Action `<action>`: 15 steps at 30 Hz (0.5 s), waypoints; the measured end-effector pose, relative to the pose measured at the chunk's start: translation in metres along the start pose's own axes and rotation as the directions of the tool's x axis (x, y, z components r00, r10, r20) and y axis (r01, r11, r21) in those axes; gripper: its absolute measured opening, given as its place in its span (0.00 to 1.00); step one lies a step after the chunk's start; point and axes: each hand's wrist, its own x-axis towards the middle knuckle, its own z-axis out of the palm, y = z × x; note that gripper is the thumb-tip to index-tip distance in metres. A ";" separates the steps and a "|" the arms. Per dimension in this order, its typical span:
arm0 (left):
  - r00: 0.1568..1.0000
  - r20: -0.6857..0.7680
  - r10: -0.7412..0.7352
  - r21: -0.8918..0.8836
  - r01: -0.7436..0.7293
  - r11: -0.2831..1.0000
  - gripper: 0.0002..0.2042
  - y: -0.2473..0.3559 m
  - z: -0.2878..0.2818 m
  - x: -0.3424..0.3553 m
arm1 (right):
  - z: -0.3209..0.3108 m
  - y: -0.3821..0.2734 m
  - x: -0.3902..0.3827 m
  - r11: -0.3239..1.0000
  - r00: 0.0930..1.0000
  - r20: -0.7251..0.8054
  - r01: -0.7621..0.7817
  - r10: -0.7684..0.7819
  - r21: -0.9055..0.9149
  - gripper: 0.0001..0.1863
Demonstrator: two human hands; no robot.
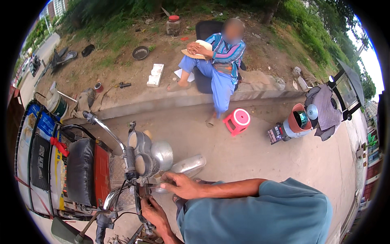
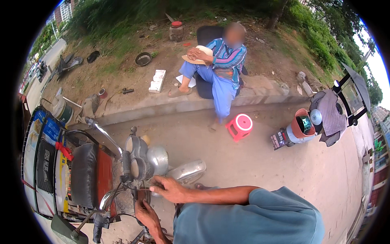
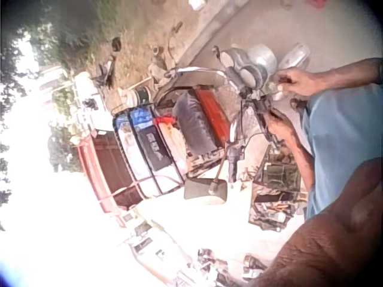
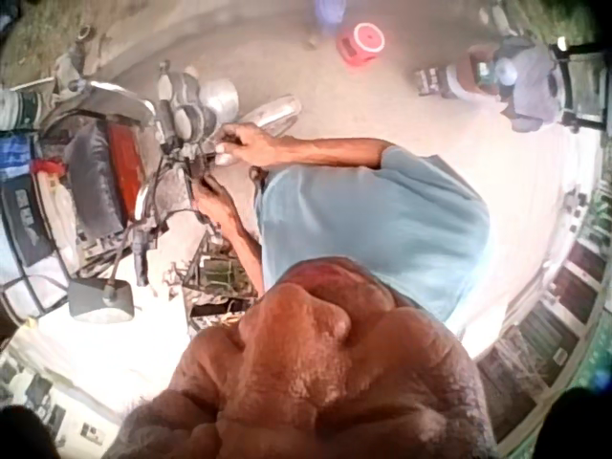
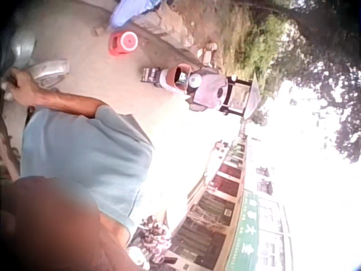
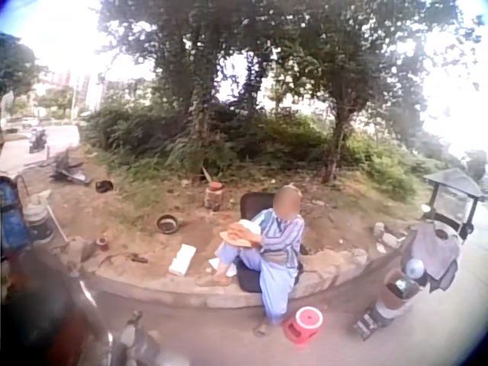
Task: The person uses a pair of pliers to strip and twist electrical wires on the handlebars of a motorcycle, then manually adjusts and organizes the wires.
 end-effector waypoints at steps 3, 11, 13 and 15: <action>0.996 -0.082 -0.029 -0.061 0.024 0.998 0.05 -0.016 0.007 0.010 | -0.002 -0.009 0.001 0.998 0.998 0.025 -0.056 0.055 0.012 0.20; 0.997 -0.077 0.018 -0.146 -0.029 0.989 0.06 0.002 0.012 0.008 | -0.012 0.002 0.002 0.993 0.995 0.052 0.084 -0.089 0.083 0.20; 0.996 -0.079 -0.029 -0.217 0.012 0.976 0.06 0.008 0.015 0.007 | -0.015 0.007 0.005 0.994 0.991 0.084 0.098 -0.101 0.042 0.19; 0.996 -0.043 -0.077 -0.264 0.062 0.962 0.05 0.006 0.017 0.007 | -0.012 0.013 0.007 0.993 0.990 0.070 0.122 -0.122 0.007 0.19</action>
